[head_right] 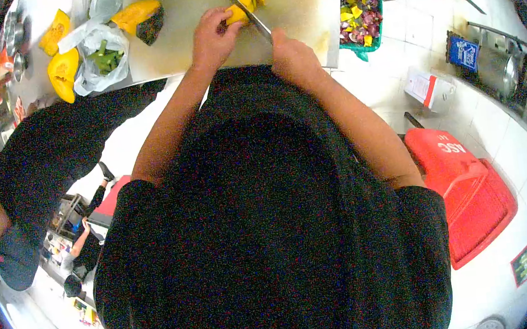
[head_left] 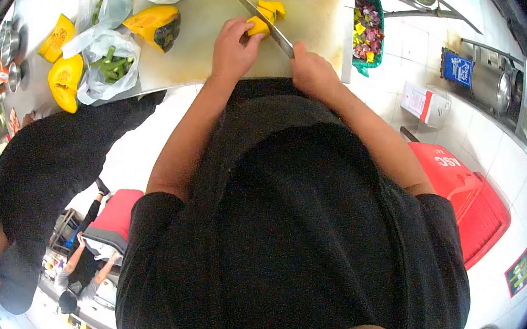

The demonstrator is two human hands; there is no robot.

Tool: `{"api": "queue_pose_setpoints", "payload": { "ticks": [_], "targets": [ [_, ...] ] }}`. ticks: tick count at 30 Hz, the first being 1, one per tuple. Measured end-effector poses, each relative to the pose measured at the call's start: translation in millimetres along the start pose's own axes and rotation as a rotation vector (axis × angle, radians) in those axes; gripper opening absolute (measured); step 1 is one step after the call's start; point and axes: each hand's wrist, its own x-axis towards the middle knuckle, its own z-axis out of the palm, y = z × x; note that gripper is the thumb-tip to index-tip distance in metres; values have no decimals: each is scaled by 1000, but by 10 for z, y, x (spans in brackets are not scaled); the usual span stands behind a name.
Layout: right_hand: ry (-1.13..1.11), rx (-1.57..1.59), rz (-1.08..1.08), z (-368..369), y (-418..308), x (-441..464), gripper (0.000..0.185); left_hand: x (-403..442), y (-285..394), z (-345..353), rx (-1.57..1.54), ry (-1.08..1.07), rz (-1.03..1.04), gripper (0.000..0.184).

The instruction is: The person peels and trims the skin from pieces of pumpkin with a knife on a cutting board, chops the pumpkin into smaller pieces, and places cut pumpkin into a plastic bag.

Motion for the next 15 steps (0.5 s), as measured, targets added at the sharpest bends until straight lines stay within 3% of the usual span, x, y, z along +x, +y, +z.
{"api": "queue_pose_setpoints", "payload": {
  "ticks": [6,12,15],
  "targets": [
    [-4,-3,18,-101,24,9,23,-202,-6,-212,-78,49,-211,24],
    [8,1,10,-276,-156,-249,21,-334,61,-258,-32,100,-273,18],
    [-4,-71,-23,-271,-236,-280,28,-316,143,-174,-55,8,-404,16]
  ]
}}
